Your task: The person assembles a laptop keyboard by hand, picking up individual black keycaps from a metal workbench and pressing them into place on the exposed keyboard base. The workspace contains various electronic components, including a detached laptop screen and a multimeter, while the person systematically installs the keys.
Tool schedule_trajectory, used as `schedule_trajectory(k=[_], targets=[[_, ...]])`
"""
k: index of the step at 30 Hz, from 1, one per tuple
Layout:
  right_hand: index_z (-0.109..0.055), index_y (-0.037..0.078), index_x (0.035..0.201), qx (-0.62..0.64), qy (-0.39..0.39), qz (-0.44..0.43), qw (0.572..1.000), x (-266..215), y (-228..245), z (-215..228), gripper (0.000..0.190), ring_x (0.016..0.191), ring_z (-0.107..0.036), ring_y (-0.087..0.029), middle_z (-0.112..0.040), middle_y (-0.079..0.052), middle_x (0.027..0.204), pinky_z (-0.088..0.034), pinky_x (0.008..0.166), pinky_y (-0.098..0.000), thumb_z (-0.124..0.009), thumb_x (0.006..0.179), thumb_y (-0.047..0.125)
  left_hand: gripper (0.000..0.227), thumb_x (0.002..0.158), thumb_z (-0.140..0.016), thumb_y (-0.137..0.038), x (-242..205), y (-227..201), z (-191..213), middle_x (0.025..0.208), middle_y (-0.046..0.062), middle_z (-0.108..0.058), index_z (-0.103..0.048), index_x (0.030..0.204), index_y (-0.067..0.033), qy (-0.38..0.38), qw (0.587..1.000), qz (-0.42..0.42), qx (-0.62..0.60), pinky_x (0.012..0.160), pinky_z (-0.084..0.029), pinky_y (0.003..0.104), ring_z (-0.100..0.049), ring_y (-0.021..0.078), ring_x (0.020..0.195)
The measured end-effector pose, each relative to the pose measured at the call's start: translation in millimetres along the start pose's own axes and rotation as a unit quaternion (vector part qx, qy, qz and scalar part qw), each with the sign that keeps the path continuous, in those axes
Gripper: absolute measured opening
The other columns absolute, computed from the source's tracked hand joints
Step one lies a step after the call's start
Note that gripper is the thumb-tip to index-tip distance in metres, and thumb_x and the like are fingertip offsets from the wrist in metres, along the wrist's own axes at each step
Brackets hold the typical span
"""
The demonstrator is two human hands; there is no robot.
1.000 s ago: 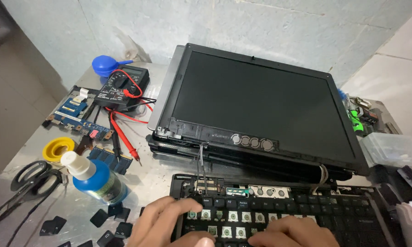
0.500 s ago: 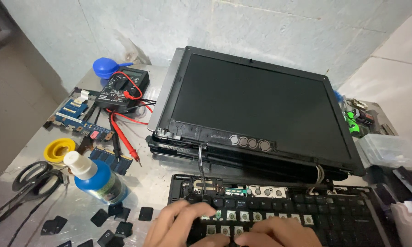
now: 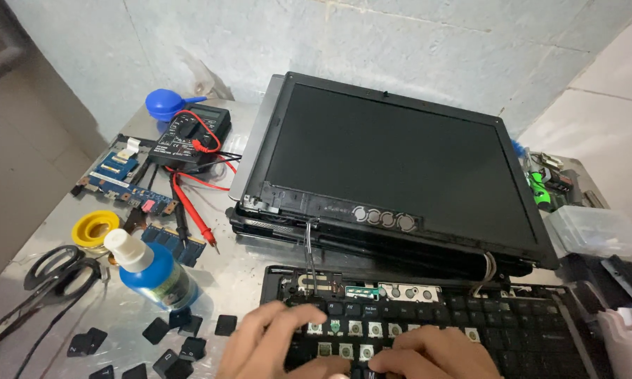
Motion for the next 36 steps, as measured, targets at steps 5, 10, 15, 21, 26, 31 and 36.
schedule_trajectory(k=[5,10,15,21,26,31,36], targets=[[-0.087,0.047,0.136,-0.005,-0.004,0.014,1.0,5.2,13.6,7.8,0.037,0.094,-0.079,-0.018,-0.077,0.013,0.123,-0.062,0.089,-0.041,-0.08,0.1,0.053,0.049,0.045,-0.106,-0.053,-16.2,21.4,-31.3,0.116,-0.019,-0.082,-0.095,0.093,-0.0541,-0.008,0.99,0.138,-0.026,0.089,-0.057,0.032,-0.081,0.0127,0.097],[-0.092,0.045,0.119,-0.009,-0.134,0.012,0.991,3.5,44.2,25.6,0.028,0.076,-0.081,-0.014,-0.082,0.012,0.103,-0.066,0.077,-0.0392,-0.078,0.098,0.056,0.022,0.059,-0.096,-0.04,-6.1,2.9,-7.5,0.1,-0.027,-0.082,-0.09,0.079,-0.0469,-0.021,0.998,0.061,-0.015,0.066,-0.057,0.028,-0.073,0.0062,0.1],[-0.086,0.045,0.134,-0.006,-0.036,0.055,0.998,3.4,1.4,21.0,0.038,0.095,-0.081,-0.015,-0.078,0.01,0.113,-0.063,0.088,-0.0421,-0.08,0.097,0.05,0.05,0.107,-0.056,-0.056,11.8,5.1,40.6,0.127,-0.014,-0.076,-0.083,0.073,-0.0321,0.04,0.992,-0.12,-0.017,0.085,-0.05,0.038,-0.062,0.023,0.121],[-0.091,0.045,0.129,0.104,0.0,-0.087,0.991,0.9,1.5,33.4,0.039,0.086,-0.085,-0.004,-0.088,0.016,0.112,-0.069,0.088,-0.0306,-0.081,0.095,0.029,0.023,0.098,-0.075,-0.037,27.4,49.7,101.5,0.111,-0.001,-0.083,-0.089,0.088,-0.0226,0.058,0.984,-0.155,-0.06,0.094,-0.057,0.033,-0.078,0.0181,0.1],[-0.095,0.058,0.113,0.077,0.065,-0.242,0.965,-0.7,46.2,61.7,0.028,0.108,-0.082,0.002,-0.086,0.027,0.117,-0.067,0.089,-0.0306,-0.071,0.1,0.051,0.027,0.084,-0.085,-0.062,31.4,93.8,144.0,0.099,-0.025,-0.095,-0.098,0.087,-0.038,0.197,0.973,0.075,0.091,0.084,-0.064,0.023,-0.089,-0.0027,0.092],[-0.098,0.05,0.112,0.108,0.013,-0.241,0.964,-4.7,67.2,70.0,0.03,0.1,-0.084,0.0,-0.093,0.026,0.114,-0.064,0.084,-0.0305,-0.074,0.095,0.046,0.028,0.087,-0.088,-0.066,10.8,101.2,142.9,0.118,-0.03,-0.084,-0.091,0.11,-0.0511,0.322,0.927,0.111,0.157,0.089,-0.065,0.027,-0.085,-0.001,0.102],[-0.101,0.039,0.108,0.172,0.03,-0.305,0.936,-7.4,111.9,92.6,0.024,0.101,-0.085,-0.003,-0.094,0.019,0.111,-0.059,0.09,-0.0293,-0.08,0.098,0.037,0.02,0.092,-0.087,-0.052,-1.6,108.6,132.8,0.118,-0.019,-0.07,-0.092,0.112,-0.0506,0.293,0.947,0.042,0.124,0.083,-0.061,0.032,-0.079,0.0059,0.1]])
Point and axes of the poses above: each hand's wrist, its own x-axis towards the middle knuckle, its own z-axis out of the back of the hand, y = z × x, the point moved 4 cm from there along x, towards the middle knuckle
